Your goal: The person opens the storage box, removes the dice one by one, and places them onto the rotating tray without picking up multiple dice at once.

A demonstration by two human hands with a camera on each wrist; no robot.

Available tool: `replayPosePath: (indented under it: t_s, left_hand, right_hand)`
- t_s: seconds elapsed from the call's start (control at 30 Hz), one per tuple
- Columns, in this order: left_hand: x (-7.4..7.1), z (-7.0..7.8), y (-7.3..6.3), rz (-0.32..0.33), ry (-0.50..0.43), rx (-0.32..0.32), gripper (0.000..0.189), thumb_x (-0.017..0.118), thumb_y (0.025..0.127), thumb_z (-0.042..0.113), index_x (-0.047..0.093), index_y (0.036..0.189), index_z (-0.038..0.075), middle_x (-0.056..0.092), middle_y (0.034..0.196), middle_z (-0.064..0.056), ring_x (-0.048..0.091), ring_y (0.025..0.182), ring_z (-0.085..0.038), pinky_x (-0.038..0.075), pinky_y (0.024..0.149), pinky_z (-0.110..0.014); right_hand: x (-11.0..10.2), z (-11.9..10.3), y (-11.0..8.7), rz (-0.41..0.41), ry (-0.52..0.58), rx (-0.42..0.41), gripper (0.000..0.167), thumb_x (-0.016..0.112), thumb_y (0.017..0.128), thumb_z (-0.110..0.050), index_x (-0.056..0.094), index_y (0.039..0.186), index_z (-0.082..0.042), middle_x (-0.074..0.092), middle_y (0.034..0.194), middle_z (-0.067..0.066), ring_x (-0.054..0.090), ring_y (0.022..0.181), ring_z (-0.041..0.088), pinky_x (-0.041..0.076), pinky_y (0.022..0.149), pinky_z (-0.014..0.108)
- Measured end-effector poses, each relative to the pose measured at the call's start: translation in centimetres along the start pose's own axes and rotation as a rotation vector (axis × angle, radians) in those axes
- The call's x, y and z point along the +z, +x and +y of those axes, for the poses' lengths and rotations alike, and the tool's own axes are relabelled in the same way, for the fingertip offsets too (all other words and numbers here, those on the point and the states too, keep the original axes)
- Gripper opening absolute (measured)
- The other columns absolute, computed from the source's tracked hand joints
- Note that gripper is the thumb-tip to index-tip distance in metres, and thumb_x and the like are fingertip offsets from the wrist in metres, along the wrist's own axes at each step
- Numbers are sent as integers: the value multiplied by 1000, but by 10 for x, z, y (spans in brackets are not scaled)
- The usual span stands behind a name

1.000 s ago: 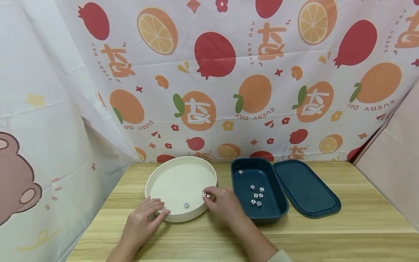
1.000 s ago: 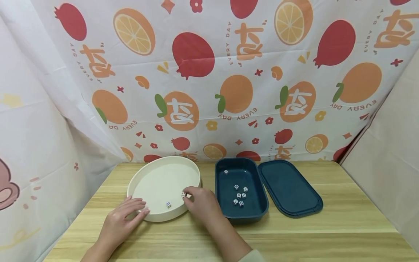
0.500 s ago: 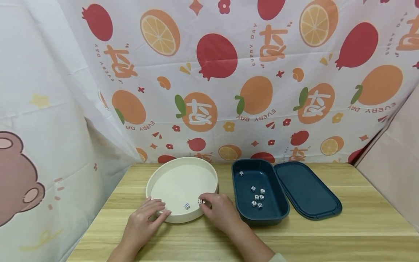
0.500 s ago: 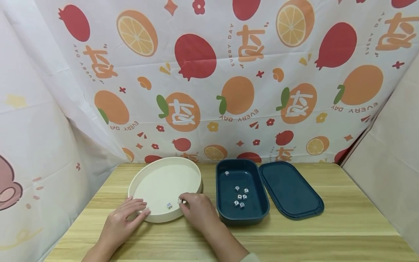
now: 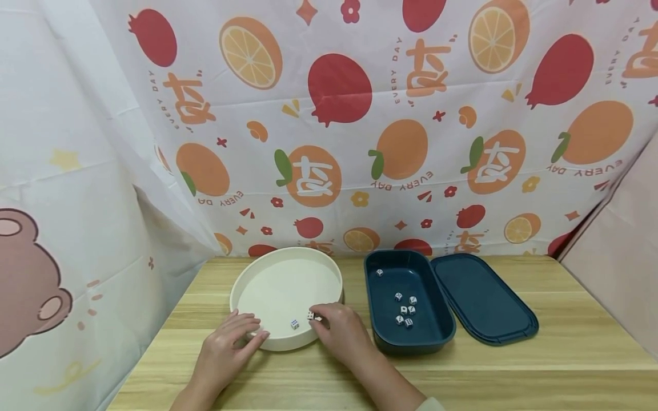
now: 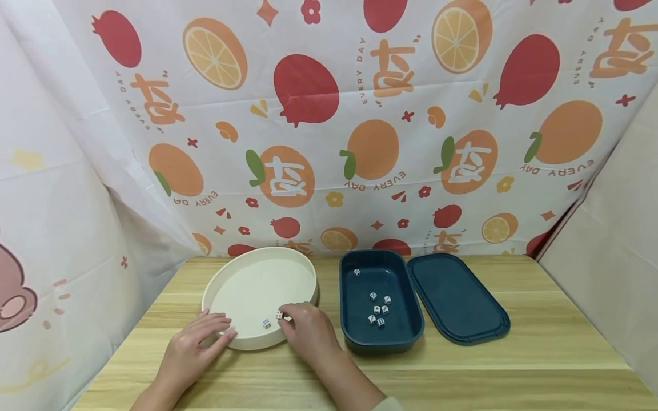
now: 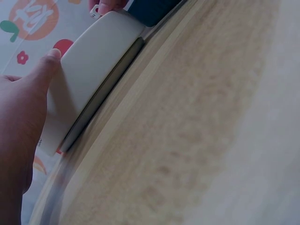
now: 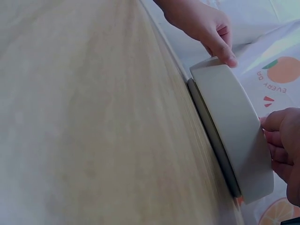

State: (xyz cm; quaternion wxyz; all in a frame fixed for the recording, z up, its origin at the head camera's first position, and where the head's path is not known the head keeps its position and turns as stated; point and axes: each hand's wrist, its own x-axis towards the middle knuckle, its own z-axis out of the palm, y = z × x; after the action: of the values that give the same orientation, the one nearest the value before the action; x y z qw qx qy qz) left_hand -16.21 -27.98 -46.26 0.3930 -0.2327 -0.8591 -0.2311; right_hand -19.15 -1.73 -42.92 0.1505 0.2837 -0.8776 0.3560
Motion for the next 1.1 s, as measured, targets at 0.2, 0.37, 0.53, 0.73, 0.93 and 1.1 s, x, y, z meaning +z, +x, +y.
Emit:
replayPosePath:
  t_s: [0.2, 0.37, 0.53, 0.73, 0.93, 1.1]
  left_hand:
    - [0, 0, -1, -2, -1, 5, 20, 85, 73, 24, 77, 84, 10, 76, 87, -3, 71, 90, -27, 34, 117, -16]
    - [1, 0, 0, 8, 1, 13, 19, 85, 73, 24, 77, 84, 10, 76, 86, -2, 71, 89, -26, 34, 116, -14]
    - [1, 0, 1, 19, 3, 20, 18, 85, 73, 23, 77, 83, 11, 76, 85, -2, 71, 88, -25, 34, 116, -14]
    - [-1, 0, 1, 0, 12, 1, 19, 85, 73, 25, 77, 83, 11, 76, 86, -1, 71, 90, -24, 33, 117, -14]
    - [-1, 0, 1, 2, 12, 8, 19, 85, 73, 24, 77, 83, 10, 76, 85, -2, 71, 89, -25, 33, 117, -15]
    - [0, -1, 1, -8, -5, -3, 19, 86, 71, 20, 77, 84, 10, 76, 86, -2, 70, 90, -25, 35, 116, -17]
  right_hand:
    - [3, 0, 0, 22, -4, -6, 20, 73, 89, -18, 75, 109, -14, 75, 100, -6, 68, 92, 5, 60, 79, 17]
    - [4, 1, -1, 34, -17, -19, 20, 73, 89, -17, 75, 108, -14, 75, 100, -6, 68, 92, 5, 60, 77, 16]
    - [4, 2, 0, 40, -25, -29, 20, 73, 89, -17, 75, 109, -14, 75, 100, -6, 68, 92, 5, 60, 78, 17]
    - [5, 2, 0, 29, -24, -32, 21, 72, 89, -18, 75, 109, -13, 74, 99, -6, 67, 88, 4, 58, 73, 14]
    - [5, 3, 1, 28, -20, -39, 20, 72, 90, -17, 75, 109, -13, 74, 98, -6, 66, 84, 4, 56, 70, 11]
    - [5, 2, 1, 30, -21, -38, 21, 72, 90, -18, 75, 110, -13, 74, 99, -6, 66, 86, 5, 57, 72, 12]
